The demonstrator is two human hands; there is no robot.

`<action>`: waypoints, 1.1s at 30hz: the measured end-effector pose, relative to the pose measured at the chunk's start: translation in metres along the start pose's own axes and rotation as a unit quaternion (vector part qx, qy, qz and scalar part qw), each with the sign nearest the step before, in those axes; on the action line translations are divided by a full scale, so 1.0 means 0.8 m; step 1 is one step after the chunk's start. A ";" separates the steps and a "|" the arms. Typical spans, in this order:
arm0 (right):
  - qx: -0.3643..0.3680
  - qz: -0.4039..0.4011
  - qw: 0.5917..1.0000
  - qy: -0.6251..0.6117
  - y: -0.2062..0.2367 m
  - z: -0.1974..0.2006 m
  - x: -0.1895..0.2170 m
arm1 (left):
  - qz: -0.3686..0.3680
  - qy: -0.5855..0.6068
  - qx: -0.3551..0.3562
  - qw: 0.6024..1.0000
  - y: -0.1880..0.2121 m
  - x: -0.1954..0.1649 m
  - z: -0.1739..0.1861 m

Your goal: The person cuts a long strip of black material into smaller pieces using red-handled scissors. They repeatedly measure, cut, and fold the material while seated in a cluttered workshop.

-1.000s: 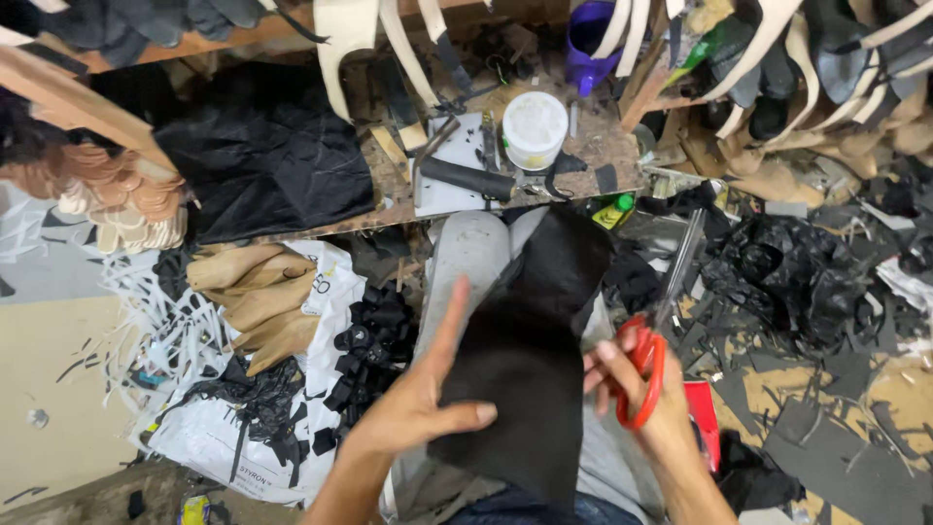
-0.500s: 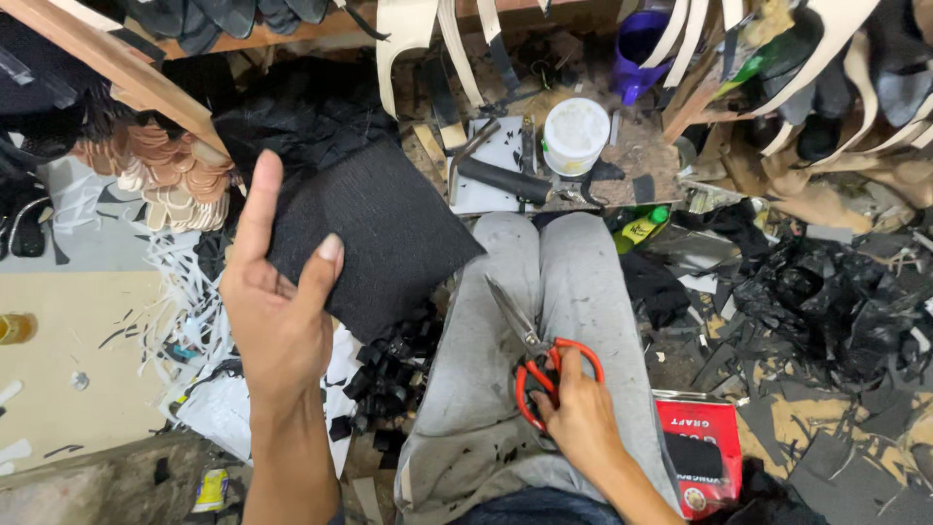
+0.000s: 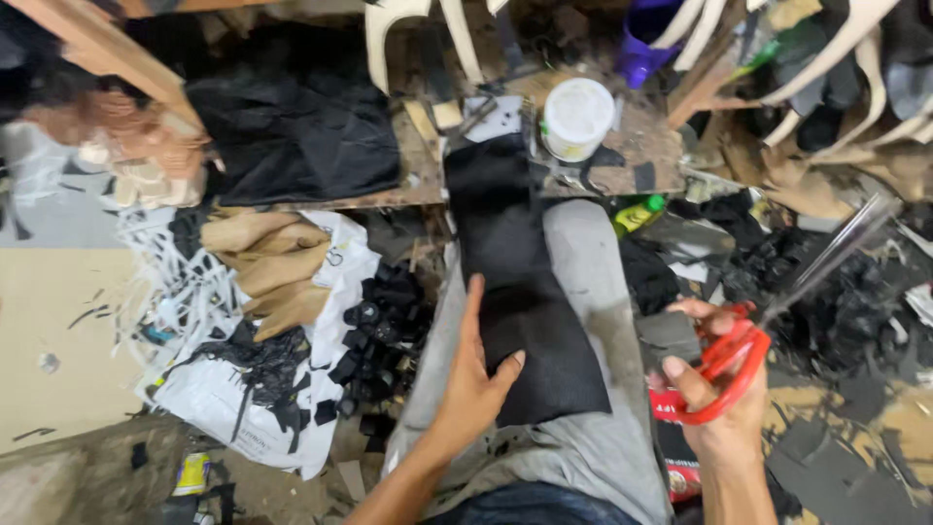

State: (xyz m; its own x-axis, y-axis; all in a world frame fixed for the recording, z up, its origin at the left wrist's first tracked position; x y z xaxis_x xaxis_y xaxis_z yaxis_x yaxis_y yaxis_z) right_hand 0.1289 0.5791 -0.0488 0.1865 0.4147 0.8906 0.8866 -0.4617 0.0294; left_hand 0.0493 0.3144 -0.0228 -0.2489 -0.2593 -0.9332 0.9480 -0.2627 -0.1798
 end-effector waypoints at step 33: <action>0.147 -0.113 0.978 0.100 0.036 -0.136 -0.149 | 0.166 -0.060 -0.069 0.982 0.056 0.134 0.059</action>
State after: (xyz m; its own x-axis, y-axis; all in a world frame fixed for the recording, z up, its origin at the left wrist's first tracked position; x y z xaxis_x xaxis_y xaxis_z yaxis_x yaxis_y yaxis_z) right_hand 0.0861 0.4310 -0.1046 -0.0885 0.3048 0.9483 0.9843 -0.1192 0.1301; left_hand 0.0560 0.2311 -0.1165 0.0647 -0.4189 -0.9057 0.9966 -0.0199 0.0804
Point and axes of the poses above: each hand's wrist, its own y-axis away from the middle knuckle, its own z-axis out of the back of the hand, x = y × z, the point moved 10 cm from there along -y, towards the middle knuckle, and after that the axes turned 14 degrees about -y, right-handed, at the moved point
